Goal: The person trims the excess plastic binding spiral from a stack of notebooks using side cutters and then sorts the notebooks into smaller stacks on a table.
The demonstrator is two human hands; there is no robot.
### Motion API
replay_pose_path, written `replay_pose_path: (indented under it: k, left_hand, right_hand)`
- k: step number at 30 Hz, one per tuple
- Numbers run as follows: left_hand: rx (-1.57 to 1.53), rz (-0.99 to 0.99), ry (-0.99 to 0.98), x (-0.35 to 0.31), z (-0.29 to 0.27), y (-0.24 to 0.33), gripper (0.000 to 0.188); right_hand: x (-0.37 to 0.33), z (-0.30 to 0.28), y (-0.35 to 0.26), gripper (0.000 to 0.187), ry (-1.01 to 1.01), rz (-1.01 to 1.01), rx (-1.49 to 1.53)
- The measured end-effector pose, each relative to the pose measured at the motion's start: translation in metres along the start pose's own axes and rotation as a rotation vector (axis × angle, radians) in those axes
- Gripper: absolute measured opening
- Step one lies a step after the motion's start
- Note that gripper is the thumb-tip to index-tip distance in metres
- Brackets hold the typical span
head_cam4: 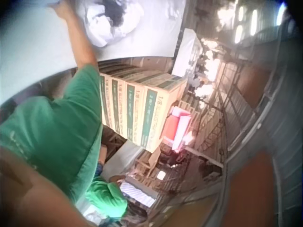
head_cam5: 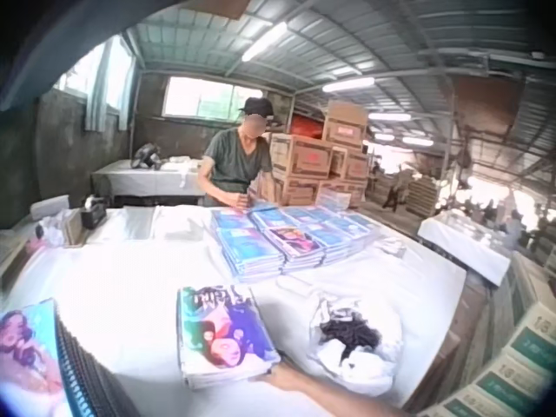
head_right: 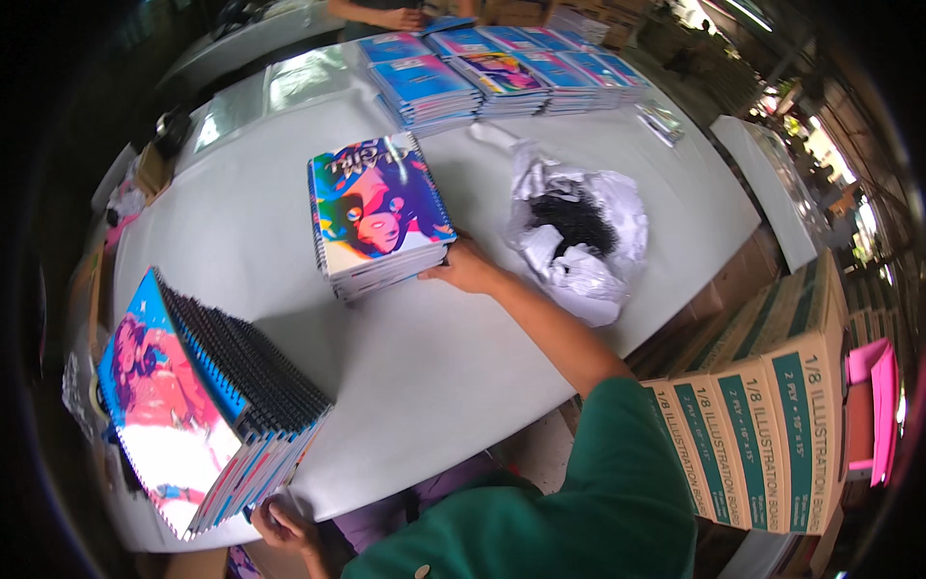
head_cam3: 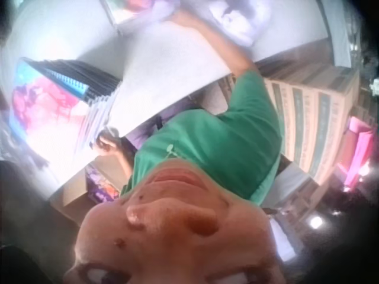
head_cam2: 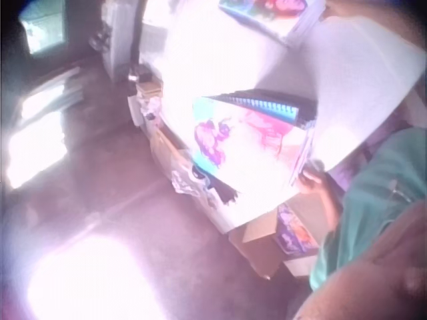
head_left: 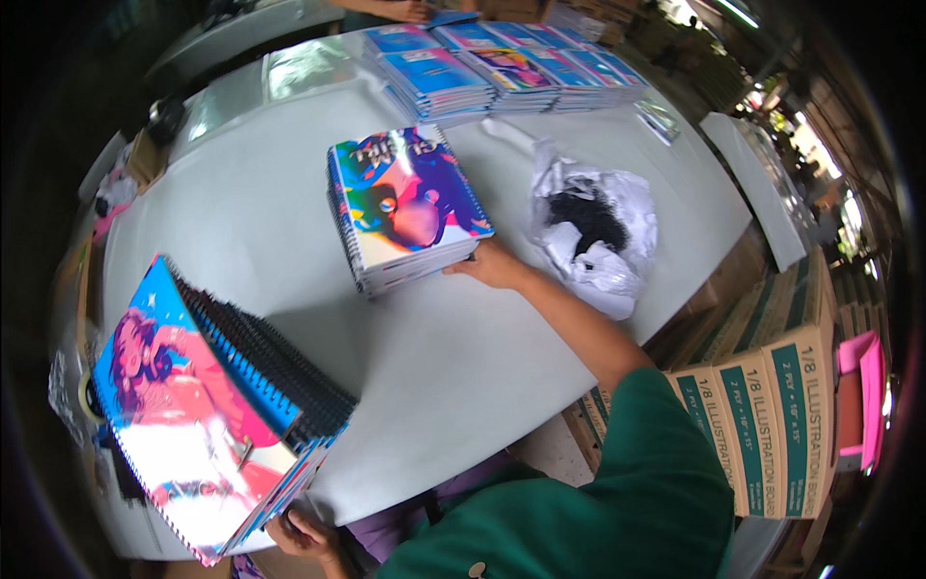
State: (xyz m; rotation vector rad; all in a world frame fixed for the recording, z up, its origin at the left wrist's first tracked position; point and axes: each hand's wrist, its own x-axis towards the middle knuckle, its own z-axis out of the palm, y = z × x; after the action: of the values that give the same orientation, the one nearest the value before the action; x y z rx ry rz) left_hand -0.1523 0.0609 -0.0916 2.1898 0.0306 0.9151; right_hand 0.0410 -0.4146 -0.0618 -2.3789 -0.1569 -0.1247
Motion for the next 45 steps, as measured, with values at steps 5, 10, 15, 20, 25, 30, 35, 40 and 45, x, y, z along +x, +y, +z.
replay_pose_path:
  k: [5,10,15,20,25,30,35,40,45]
  left_hand:
    - [0.121,0.053,-0.017,-0.015,0.01,0.014,0.019]
    - [0.129,0.114,0.042,-0.014,0.016,0.031,0.019]
    - [0.197,0.108,-0.009,-0.034,0.005,0.035,0.026]
    - [0.159,0.11,-0.012,-0.021,0.011,0.042,0.027]
    - [0.274,0.163,-0.062,-0.029,0.002,0.015,0.029]
    - [0.136,-0.103,-0.139,-0.019,0.005,0.026,0.039]
    - [-1.198,-0.834,-0.031,0.024,-0.001,0.009,0.071]
    - [-1.234,-0.964,0.114,0.011,0.064,-0.018,0.074]
    - [-1.267,-0.722,0.023,0.026,0.076,0.086,0.066]
  right_hand:
    - [0.036,0.02,0.006,0.045,0.024,-0.102,0.178]
    - [0.082,0.045,-0.037,0.056,0.012,-0.09,-0.007]
    - [0.136,0.104,-0.065,0.056,0.173,-0.232,-0.033]
    - [0.202,0.142,-0.088,0.076,0.09,-0.249,-0.04]
    - [0.235,0.15,-0.091,0.071,0.015,-0.285,-0.094]
    - [0.207,0.161,-0.077,0.077,0.295,-0.146,0.245]
    - [0.064,0.165,-0.076,0.072,-0.262,-0.4,1.057]
    - [-0.057,0.134,-0.132,0.065,-0.566,-0.273,1.426]
    - [-0.036,0.113,-0.131,0.077,-0.521,-0.174,1.359]
